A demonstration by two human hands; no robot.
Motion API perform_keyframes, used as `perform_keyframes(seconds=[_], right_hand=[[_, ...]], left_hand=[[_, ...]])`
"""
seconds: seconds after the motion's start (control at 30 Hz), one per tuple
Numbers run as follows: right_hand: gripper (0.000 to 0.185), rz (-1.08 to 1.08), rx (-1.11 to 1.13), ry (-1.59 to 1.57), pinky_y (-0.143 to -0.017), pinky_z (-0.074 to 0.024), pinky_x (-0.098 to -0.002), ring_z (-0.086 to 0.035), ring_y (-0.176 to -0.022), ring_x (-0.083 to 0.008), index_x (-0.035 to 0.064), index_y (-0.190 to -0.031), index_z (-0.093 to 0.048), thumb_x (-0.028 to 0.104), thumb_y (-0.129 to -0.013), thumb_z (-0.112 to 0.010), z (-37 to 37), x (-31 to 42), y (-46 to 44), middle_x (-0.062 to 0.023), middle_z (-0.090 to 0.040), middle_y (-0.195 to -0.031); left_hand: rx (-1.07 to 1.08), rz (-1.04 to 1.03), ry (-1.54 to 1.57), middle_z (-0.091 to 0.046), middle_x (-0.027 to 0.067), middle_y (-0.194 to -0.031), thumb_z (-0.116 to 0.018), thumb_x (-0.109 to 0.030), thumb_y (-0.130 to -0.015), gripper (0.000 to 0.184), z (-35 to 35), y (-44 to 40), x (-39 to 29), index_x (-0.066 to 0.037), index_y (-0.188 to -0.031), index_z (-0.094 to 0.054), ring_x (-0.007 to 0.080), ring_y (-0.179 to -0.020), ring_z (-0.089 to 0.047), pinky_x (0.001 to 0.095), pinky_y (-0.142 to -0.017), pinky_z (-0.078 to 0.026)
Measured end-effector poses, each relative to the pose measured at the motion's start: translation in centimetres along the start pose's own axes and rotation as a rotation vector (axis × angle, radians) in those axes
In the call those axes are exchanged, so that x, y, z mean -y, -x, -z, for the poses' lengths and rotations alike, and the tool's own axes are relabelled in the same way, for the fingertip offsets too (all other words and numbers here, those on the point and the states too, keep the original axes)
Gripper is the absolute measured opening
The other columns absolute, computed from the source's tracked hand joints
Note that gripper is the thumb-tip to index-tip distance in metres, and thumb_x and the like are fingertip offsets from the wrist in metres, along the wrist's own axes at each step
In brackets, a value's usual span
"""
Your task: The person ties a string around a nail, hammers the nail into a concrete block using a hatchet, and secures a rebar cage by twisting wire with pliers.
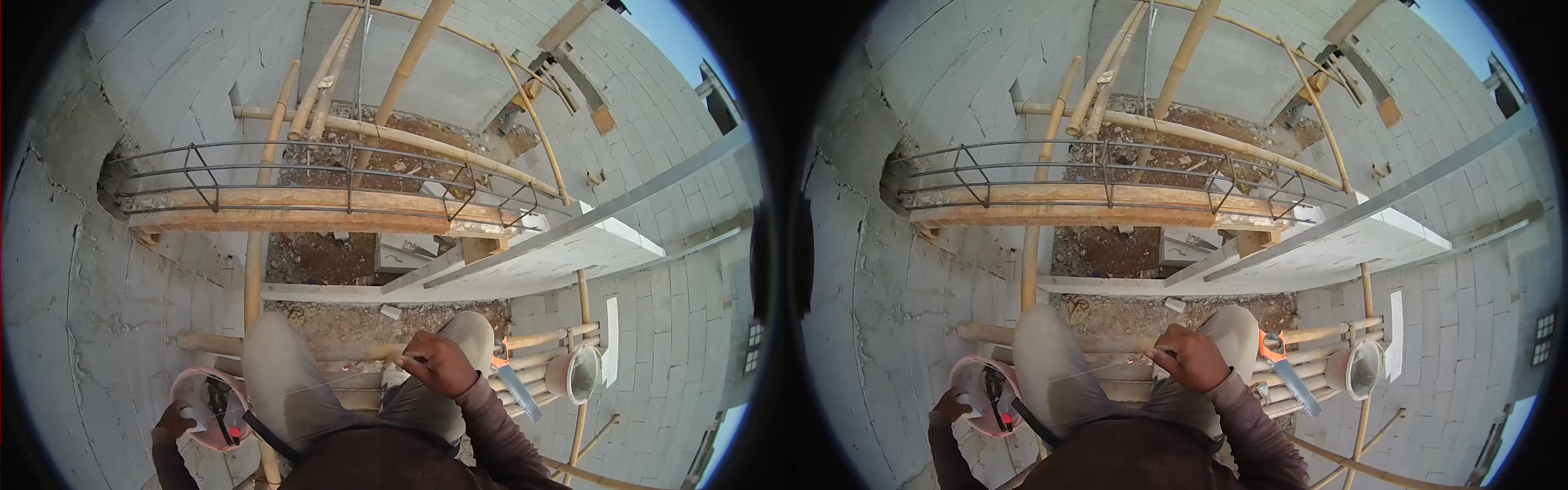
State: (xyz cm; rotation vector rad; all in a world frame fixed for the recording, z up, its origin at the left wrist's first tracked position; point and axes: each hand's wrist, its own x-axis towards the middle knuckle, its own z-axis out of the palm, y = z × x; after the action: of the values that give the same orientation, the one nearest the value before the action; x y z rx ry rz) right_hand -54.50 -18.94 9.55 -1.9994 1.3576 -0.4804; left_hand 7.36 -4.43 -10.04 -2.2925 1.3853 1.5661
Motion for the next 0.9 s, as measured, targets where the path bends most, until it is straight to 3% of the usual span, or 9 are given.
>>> perform_keyframes(seconds=[0.1,0.17,0.2,0.23,0.47,0.57,0.67,0.8,0.9], right_hand=[[0.017,-0.013,0.082,-0.023,-0.062,-0.0447,-0.0378,-0.057,-0.067,-0.0274,0.0009,-0.079,-0.064,0.014,-0.088,-0.071,-0.7,1.4,-0.5,-0.0114,-0.055,-0.073],[0.019,-0.052,0.133,-0.078,-0.059,-0.0400,-0.0361,-0.051,-0.063,-0.0243,-0.0012,-0.074,-0.062,0.011,-0.086,-0.071,-1.7,3.0,-0.8,-0.0104,-0.053,-0.069],[0.018,0.011,0.155,-0.095,-0.057,-0.0408,-0.0386,-0.053,-0.063,-0.0286,-0.0010,-0.074,-0.061,0.010,-0.083,-0.073,-2.4,3.0,-0.7,-0.0112,-0.053,-0.068],[0.019,0.000,0.183,-0.124,-0.057,-0.0391,-0.0386,-0.051,-0.061,-0.0293,-0.0014,-0.072,-0.059,0.008,-0.082,-0.073,-3.0,3.1,-0.5,-0.0115,-0.051,-0.067],[0.018,0.010,0.269,-0.117,-0.057,-0.0394,-0.0392,-0.051,-0.062,-0.0296,-0.0001,-0.072,-0.060,0.008,-0.082,-0.072,-4.5,3.7,-0.1,-0.0118,-0.051,-0.067],[0.018,-0.017,0.316,-0.105,-0.057,-0.0421,-0.0390,-0.055,-0.063,-0.0292,0.0017,-0.073,-0.062,0.012,-0.083,-0.073,-4.2,4.1,-0.2,-0.0112,-0.053,-0.068],[0.018,-0.017,0.310,-0.070,-0.060,-0.0473,-0.0416,-0.060,-0.068,-0.0308,0.0048,-0.080,-0.065,0.021,-0.088,-0.070,-2.8,4.2,0.1,-0.0107,-0.057,-0.074],[0.020,-0.049,0.266,-0.053,-0.068,-0.0503,-0.0445,-0.062,-0.077,-0.0336,0.0052,-0.086,-0.065,0.025,-0.091,-0.066,-3.5,3.5,1.7,-0.0123,-0.059,-0.084],[0.021,-0.044,0.276,-0.075,-0.072,-0.0513,-0.0455,-0.063,-0.082,-0.0354,0.0055,-0.090,-0.065,0.027,-0.091,-0.064,-4.5,3.0,2.3,-0.0132,-0.060,-0.089]], left_hand=[[0.316,-0.067,-0.168,-0.067,0.0158,-0.120,-0.077,-0.028,-0.066,0.054,-1.2,-1.4,-1.5,-0.008,-0.116,-0.069,0.0289,-0.115,-0.061,0.0373,-0.099,-0.048],[0.464,0.114,0.146,-0.071,0.0108,-0.113,-0.067,-0.036,-0.081,0.045,-2.2,-2.6,-0.9,-0.008,-0.116,-0.070,0.0255,-0.106,-0.066,0.0354,-0.098,-0.047],[0.410,-0.258,-0.115,-0.073,0.0100,-0.108,-0.063,-0.042,-0.084,0.047,-3.1,-4.2,1.6,-0.006,-0.114,-0.071,0.0253,-0.100,-0.068,0.0339,-0.096,-0.048],[0.251,0.155,0.002,-0.073,0.0117,-0.104,-0.062,-0.045,-0.085,0.046,-3.0,-3.2,-1.7,-0.006,-0.108,-0.072,0.0256,-0.097,-0.069,0.0347,-0.092,-0.049],[-0.407,0.127,-0.578,-0.072,0.0222,-0.093,-0.057,-0.020,-0.090,0.026,-8.6,-10.4,3.6,0.001,-0.096,-0.071,0.0332,-0.084,-0.072,0.0421,-0.081,-0.056],[-0.317,0.340,-0.393,-0.069,0.0201,-0.112,-0.056,-0.022,-0.092,0.026,-8.8,-10.8,1.6,-0.006,-0.103,-0.073,0.0328,-0.105,-0.067,0.0437,-0.092,-0.052],[-0.333,-0.053,-0.510,-0.071,0.0154,-0.109,-0.054,-0.037,-0.095,0.033,-10.8,-15.1,7.3,-0.013,-0.107,-0.074,0.0320,-0.102,-0.069,0.0427,-0.090,-0.053],[-0.231,-0.098,-0.788,-0.074,0.0098,-0.097,-0.056,-0.032,-0.092,0.025,-10.4,-16.1,6.5,-0.018,-0.105,-0.072,0.0309,-0.087,-0.071,0.0427,-0.079,-0.056],[-0.323,-0.024,-0.460,-0.073,0.0136,-0.090,-0.059,-0.031,-0.091,0.024,-11.2,-17.8,9.0,-0.013,-0.098,-0.074,0.0310,-0.085,-0.071,0.0420,-0.076,-0.055]])
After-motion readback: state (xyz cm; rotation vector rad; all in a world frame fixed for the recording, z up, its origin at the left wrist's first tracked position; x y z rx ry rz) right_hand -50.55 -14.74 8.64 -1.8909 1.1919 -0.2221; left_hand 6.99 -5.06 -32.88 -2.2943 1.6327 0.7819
